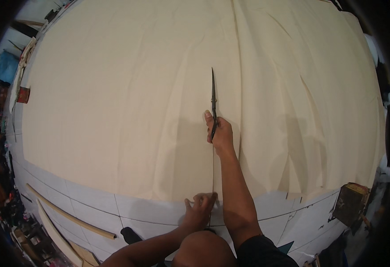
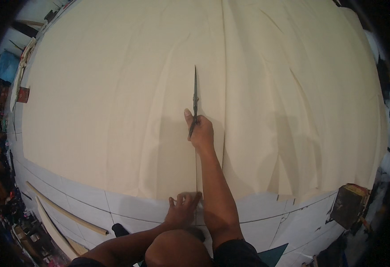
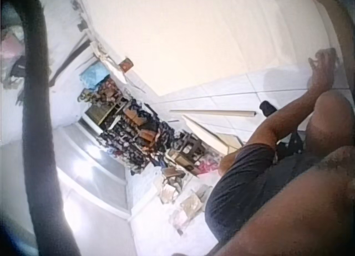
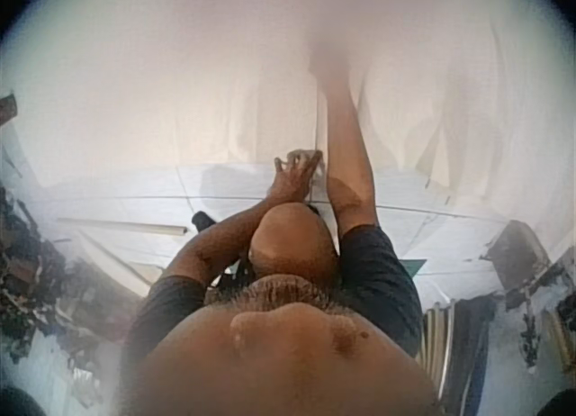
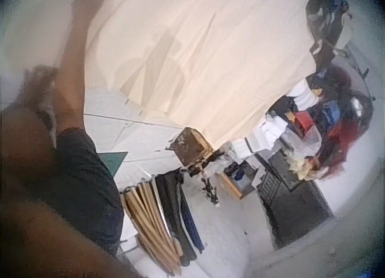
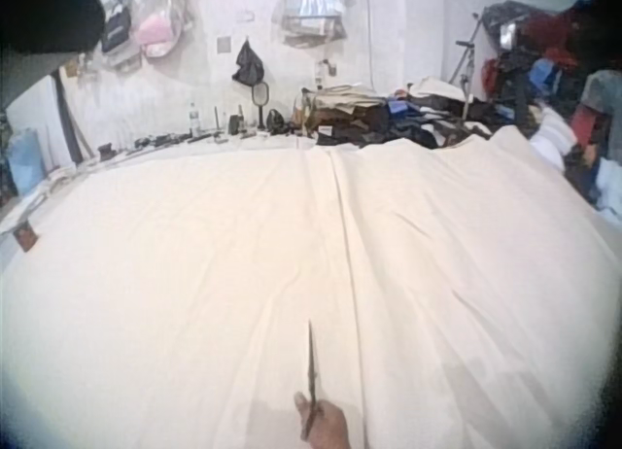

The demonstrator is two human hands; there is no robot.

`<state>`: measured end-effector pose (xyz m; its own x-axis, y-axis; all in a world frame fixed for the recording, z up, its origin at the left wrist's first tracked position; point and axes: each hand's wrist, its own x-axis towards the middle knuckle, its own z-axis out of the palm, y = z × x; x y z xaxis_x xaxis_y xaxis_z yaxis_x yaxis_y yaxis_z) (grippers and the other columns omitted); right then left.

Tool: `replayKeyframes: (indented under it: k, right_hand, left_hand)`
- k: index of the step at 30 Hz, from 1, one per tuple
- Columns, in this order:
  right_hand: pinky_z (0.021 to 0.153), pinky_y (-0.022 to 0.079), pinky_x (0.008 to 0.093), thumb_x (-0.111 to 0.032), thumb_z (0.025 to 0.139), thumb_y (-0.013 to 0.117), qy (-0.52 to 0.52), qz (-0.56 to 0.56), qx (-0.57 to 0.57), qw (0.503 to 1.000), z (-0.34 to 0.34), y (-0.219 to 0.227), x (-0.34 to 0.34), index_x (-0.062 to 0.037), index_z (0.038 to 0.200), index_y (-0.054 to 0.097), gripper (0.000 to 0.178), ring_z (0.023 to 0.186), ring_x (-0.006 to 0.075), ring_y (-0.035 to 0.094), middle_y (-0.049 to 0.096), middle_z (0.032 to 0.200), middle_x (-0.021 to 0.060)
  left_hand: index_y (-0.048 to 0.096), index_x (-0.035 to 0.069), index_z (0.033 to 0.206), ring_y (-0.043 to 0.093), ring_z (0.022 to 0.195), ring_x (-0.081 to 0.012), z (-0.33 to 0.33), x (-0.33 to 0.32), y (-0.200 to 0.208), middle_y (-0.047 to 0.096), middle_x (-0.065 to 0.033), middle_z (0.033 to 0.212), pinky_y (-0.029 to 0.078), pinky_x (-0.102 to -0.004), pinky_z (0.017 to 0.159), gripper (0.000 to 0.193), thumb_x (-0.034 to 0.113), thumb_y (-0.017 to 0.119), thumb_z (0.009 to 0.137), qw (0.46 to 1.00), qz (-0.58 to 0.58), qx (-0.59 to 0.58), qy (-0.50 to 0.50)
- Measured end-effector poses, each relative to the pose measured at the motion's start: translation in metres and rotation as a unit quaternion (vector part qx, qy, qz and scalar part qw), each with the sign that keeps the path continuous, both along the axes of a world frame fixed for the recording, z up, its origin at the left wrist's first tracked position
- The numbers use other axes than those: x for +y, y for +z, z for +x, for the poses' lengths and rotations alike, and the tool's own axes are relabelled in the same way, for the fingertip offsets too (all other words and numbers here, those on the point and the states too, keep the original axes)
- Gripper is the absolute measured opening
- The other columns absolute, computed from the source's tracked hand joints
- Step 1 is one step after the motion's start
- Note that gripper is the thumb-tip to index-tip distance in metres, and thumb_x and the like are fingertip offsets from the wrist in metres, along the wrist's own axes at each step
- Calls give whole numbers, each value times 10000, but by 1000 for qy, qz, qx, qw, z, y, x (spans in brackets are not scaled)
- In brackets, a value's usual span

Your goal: The person sits on a tiled floor and uses a long wooden stick to align and measure a large piece of off-white fabric. They then use scissors to cut the fabric along the straight edge of the stick. The person repeats this process, folding and repositioning the fabric to cut multiple straight sections.

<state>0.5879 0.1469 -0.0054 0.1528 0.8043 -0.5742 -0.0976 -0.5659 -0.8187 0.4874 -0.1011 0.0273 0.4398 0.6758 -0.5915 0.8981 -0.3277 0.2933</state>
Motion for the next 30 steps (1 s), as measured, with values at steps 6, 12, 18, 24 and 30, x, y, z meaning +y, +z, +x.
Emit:
replayKeyframes:
  k: [6, 12, 18, 24, 30]
  right_hand:
    - [427, 364, 255, -548, 859, 724, -6, -15, 70, 997, 6, 16, 61, -68, 749, 533, 529, 456, 88, 427, 450, 589, -14]
    - [411, 349, 259, -534, 863, 725, -5, 23, -31, 999, 1, -2, 76, -70, 728, 541, 517, 436, 95, 420, 441, 566, -18]
    - [407, 349, 265, -567, 854, 717, 9, 21, -15, 1000, -3, 1, 88, -66, 720, 537, 549, 433, 101, 419, 436, 566, -16]
    - [405, 357, 272, -605, 836, 714, -4, 5, 2, 1000, 1, 9, 143, -55, 725, 545, 586, 432, 105, 420, 443, 585, -12]
    - [432, 424, 326, -625, 844, 683, 5, 63, -66, 996, 0, -8, 146, -31, 664, 530, 639, 451, 170, 499, 493, 590, 51]
  left_hand:
    - [244, 156, 1557, 420, 1283, -410, -1, 1, 2, 436, -207, 1335, 385, -729, 988, 741, 180, 547, 882, 1000, -14, 6, -2]
    - [257, 148, 1554, 407, 1296, -395, -2, 5, 6, 435, -204, 1319, 388, -726, 990, 712, 186, 533, 899, 1000, -18, -4, -3]
    - [218, 148, 1563, 399, 1303, -396, -2, 4, 3, 420, -207, 1335, 392, -716, 994, 728, 199, 532, 909, 999, -30, 14, 6]
    - [200, 154, 1563, 396, 1310, -402, -1, 10, 10, 413, -205, 1359, 371, -712, 1005, 767, 192, 568, 891, 999, -44, 11, -1]
    - [218, 166, 1555, 397, 1315, -405, -1, 10, 11, 427, -209, 1366, 369, -714, 999, 766, 180, 580, 880, 999, -42, 7, 1]
